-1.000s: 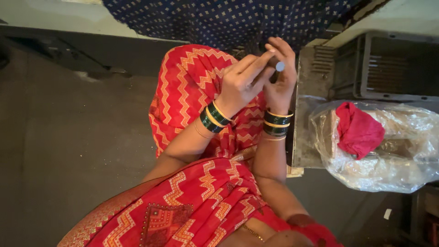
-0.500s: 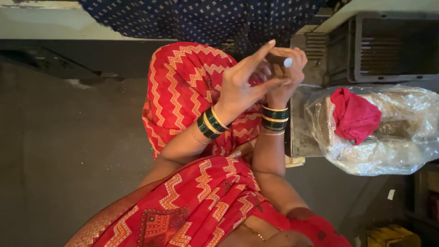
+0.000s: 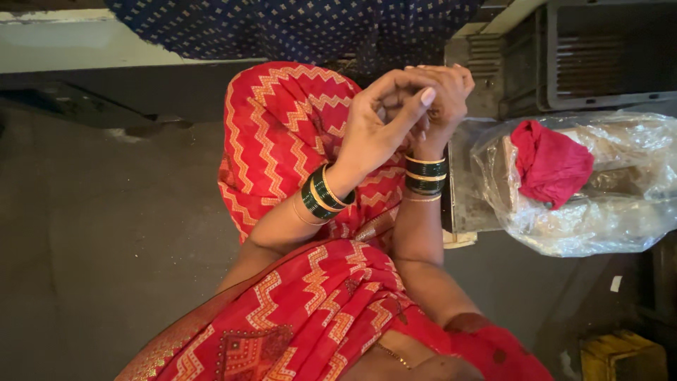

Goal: The person sits on the floor and cleans small cylindrical metal parts using a pink cloth. She picks up each part, wipes it thoroughly, and places it into a plastic bag. The process is repeated for multiple parts.

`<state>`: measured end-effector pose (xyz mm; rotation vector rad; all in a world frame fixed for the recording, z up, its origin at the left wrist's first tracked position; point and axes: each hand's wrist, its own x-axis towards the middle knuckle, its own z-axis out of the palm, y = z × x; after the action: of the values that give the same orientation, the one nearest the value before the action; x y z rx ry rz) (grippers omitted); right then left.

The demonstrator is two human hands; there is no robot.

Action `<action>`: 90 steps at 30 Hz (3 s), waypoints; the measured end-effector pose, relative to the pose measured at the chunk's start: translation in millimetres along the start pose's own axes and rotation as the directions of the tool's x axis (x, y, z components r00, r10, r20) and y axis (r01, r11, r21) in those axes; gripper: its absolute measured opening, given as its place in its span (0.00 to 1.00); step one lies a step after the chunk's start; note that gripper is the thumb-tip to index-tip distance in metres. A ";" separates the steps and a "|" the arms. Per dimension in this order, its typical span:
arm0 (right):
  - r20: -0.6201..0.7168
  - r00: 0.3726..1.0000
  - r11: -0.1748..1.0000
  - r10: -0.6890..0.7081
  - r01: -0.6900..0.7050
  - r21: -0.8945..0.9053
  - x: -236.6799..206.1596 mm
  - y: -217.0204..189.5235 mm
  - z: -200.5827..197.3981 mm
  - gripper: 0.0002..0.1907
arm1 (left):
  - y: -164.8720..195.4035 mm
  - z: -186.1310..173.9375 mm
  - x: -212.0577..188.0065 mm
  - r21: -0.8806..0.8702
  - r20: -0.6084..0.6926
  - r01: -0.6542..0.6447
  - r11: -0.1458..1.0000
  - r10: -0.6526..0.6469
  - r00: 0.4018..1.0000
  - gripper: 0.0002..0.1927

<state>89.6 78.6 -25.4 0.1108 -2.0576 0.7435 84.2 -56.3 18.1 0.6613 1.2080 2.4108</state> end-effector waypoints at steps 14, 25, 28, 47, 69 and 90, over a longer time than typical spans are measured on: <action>0.000 1.000 1.000 0.003 -0.003 -0.024 -3.0 -2.5 2.5 0.08 | 2.3 -2.7 -5.8 0.008 0.028 -0.042 0.999 0.041 0.999 0.11; 0.028 1.000 1.000 -0.007 0.008 -0.030 -1.0 -6.8 -2.8 0.09 | -1.6 -5.0 -6.3 -0.049 0.029 -0.039 0.998 0.040 0.999 0.12; 0.008 1.000 0.998 0.013 -0.013 -0.064 -1.8 -4.4 -3.4 0.06 | 1.6 -8.0 -5.3 -0.075 -0.010 0.001 0.997 -0.002 1.000 0.15; 0.143 0.736 -0.002 0.661 -0.189 0.982 -16.4 37.5 -15.1 0.12 | 1.6 -22.5 -3.6 0.638 -0.084 -0.142 0.757 0.251 0.964 0.15; 0.567 0.789 -0.641 0.238 -0.311 0.701 -50.4 34.1 46.2 0.35 | -6.0 -9.7 -18.2 -0.073 0.257 -0.050 0.996 0.067 0.964 0.27; 0.729 0.595 -0.725 0.339 -0.329 0.605 -28.2 14.1 36.0 0.22 | -22.7 -14.1 -9.0 -0.135 -0.095 -0.046 0.990 0.033 0.995 0.07</action>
<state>74.4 64.8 -68.6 0.0364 -0.2616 3.1303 86.4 -57.1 -10.1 0.5427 1.0609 2.5552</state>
